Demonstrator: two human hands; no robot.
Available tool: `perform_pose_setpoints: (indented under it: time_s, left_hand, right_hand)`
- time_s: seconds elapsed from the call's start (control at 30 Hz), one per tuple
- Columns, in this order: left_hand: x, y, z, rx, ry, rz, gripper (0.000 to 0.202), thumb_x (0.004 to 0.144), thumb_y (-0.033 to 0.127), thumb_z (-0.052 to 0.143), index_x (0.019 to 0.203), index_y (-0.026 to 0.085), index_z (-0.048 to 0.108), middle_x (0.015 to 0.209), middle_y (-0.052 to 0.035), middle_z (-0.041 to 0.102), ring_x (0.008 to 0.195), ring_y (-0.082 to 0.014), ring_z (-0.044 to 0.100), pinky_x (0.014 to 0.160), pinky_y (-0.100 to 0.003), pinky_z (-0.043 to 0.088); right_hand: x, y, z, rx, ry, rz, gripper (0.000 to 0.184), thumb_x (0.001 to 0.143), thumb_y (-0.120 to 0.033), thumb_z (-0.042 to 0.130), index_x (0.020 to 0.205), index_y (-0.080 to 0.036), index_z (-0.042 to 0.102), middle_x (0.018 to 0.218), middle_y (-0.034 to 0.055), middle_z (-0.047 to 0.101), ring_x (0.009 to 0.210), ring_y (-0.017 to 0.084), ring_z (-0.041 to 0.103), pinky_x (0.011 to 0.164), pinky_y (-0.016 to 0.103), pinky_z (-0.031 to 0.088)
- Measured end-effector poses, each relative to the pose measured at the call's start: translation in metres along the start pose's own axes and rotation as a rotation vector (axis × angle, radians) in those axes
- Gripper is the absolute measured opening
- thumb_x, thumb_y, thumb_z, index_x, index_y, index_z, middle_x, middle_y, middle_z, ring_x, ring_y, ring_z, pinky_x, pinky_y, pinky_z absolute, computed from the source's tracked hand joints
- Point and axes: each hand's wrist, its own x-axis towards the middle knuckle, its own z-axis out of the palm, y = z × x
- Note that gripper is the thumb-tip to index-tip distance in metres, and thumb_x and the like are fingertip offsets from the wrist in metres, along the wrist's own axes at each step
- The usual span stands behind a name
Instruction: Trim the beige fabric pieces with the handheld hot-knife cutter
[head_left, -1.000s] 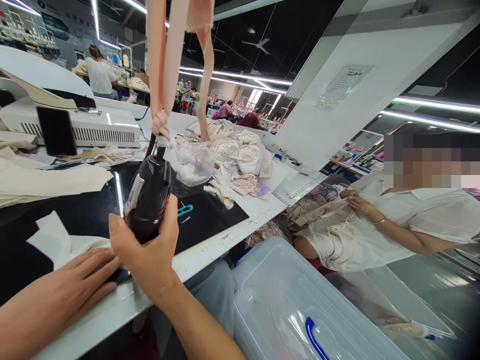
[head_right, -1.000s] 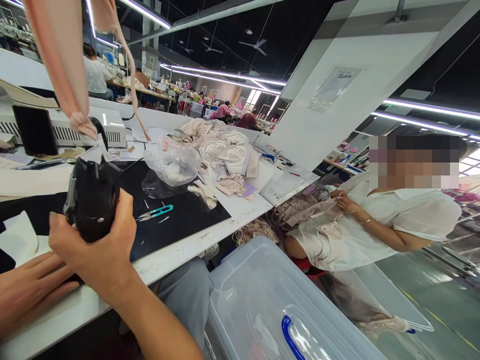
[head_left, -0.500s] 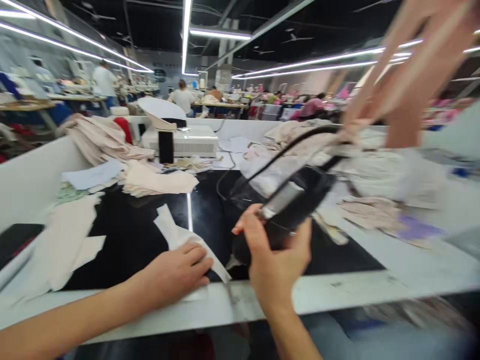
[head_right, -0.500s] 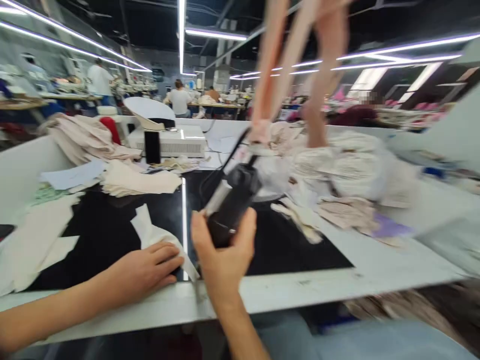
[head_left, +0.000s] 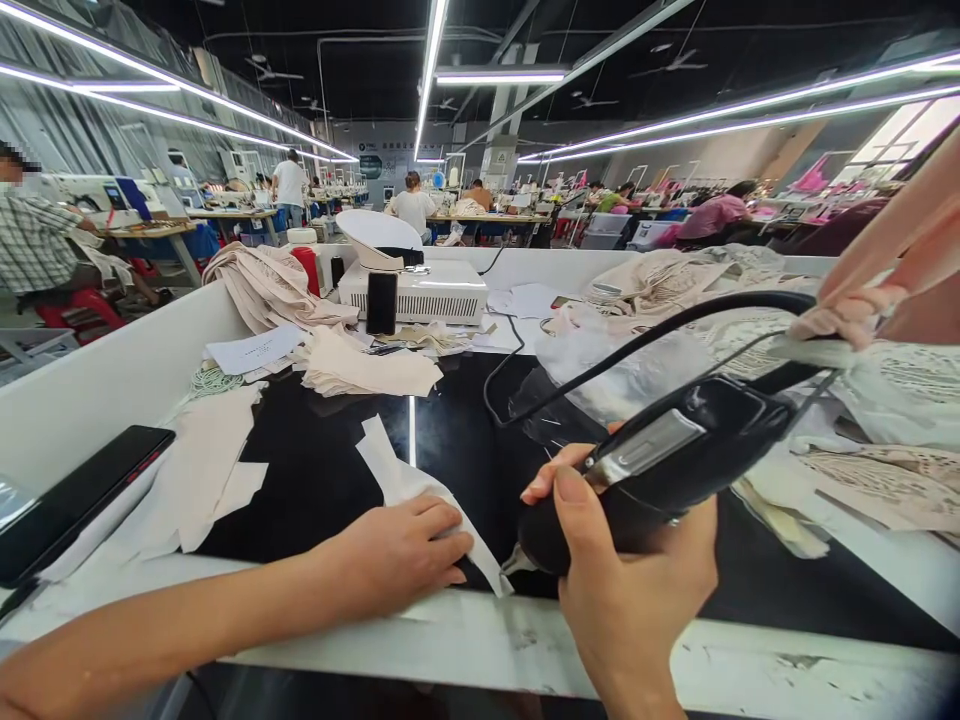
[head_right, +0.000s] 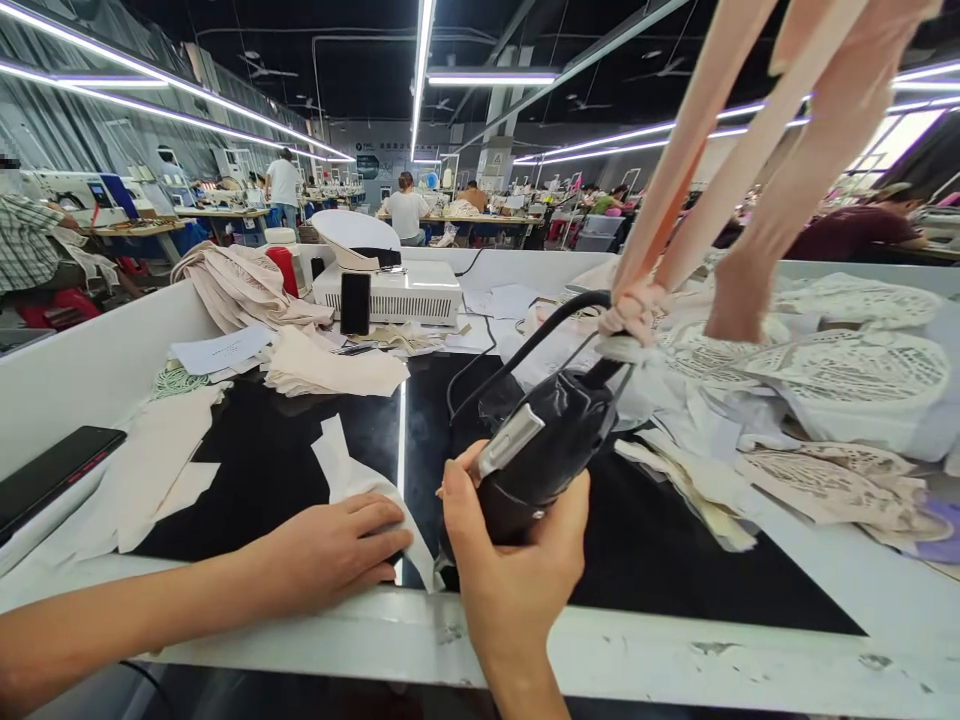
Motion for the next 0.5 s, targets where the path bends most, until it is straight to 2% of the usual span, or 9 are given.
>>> perform_pose_setpoints:
  time_s: [0.17, 0.27, 0.4, 0.47, 0.5]
  left_hand:
    - [0.0, -0.001, -0.001, -0.033, 0.025, -0.015, 0.026, 0.121, 0.038, 0.066, 0.129, 0.015, 0.071, 0.132, -0.012, 0.075, 0.125, -0.0267, 0.073, 0.113, -0.036, 0.062]
    - [0.001, 0.002, -0.003, -0.054, 0.019, -0.029, 0.021, 0.119, 0.035, 0.068, 0.126, 0.017, 0.073, 0.126, -0.0109, 0.078, 0.123, -0.0265, 0.074, 0.111, -0.037, 0.064]
    - [-0.002, 0.005, -0.009, 0.0, 0.057, -0.014, 0.014, 0.116, 0.024, 0.068, 0.126, 0.02, 0.078, 0.122, -0.0079, 0.081, 0.119, -0.0253, 0.076, 0.11, -0.036, 0.064]
    - [-0.008, 0.003, -0.005, 0.046, 0.118, 0.033, 0.023, 0.116, 0.02, 0.064, 0.132, 0.023, 0.08, 0.128, -0.0057, 0.083, 0.124, -0.0249, 0.076, 0.112, -0.033, 0.062]
    - [-0.013, 0.0, 0.0, 0.055, 0.133, 0.062, 0.028, 0.116, 0.02, 0.061, 0.134, 0.026, 0.081, 0.133, -0.0043, 0.083, 0.128, -0.0246, 0.075, 0.113, -0.032, 0.061]
  right_hand:
    - [0.002, -0.001, -0.001, -0.016, -0.005, 0.0, 0.035, 0.082, -0.035, 0.098, 0.102, -0.026, 0.07, 0.078, -0.0029, 0.077, 0.055, 0.018, 0.07, 0.061, 0.033, 0.061]
    - [-0.001, -0.001, -0.001, -0.061, 0.016, 0.007, 0.038, 0.08, -0.038, 0.097, 0.103, -0.028, 0.069, 0.076, -0.0034, 0.077, 0.053, 0.017, 0.068, 0.059, 0.031, 0.062]
    - [-0.013, -0.001, 0.004, -0.096, 0.04, 0.152, 0.049, 0.074, -0.048, 0.096, 0.106, -0.027, 0.066, 0.077, -0.0027, 0.076, 0.057, 0.018, 0.069, 0.057, 0.032, 0.063]
    - [-0.017, -0.003, 0.009, -0.028, 0.069, 0.196, 0.048, 0.072, -0.049, 0.092, 0.102, -0.028, 0.062, 0.074, -0.0054, 0.072, 0.055, 0.016, 0.064, 0.053, 0.028, 0.058]
    - [-0.017, -0.004, 0.012, 0.009, 0.041, 0.229, 0.047, 0.071, -0.048, 0.091, 0.101, -0.029, 0.06, 0.073, -0.0062, 0.07, 0.055, 0.016, 0.061, 0.052, 0.028, 0.056]
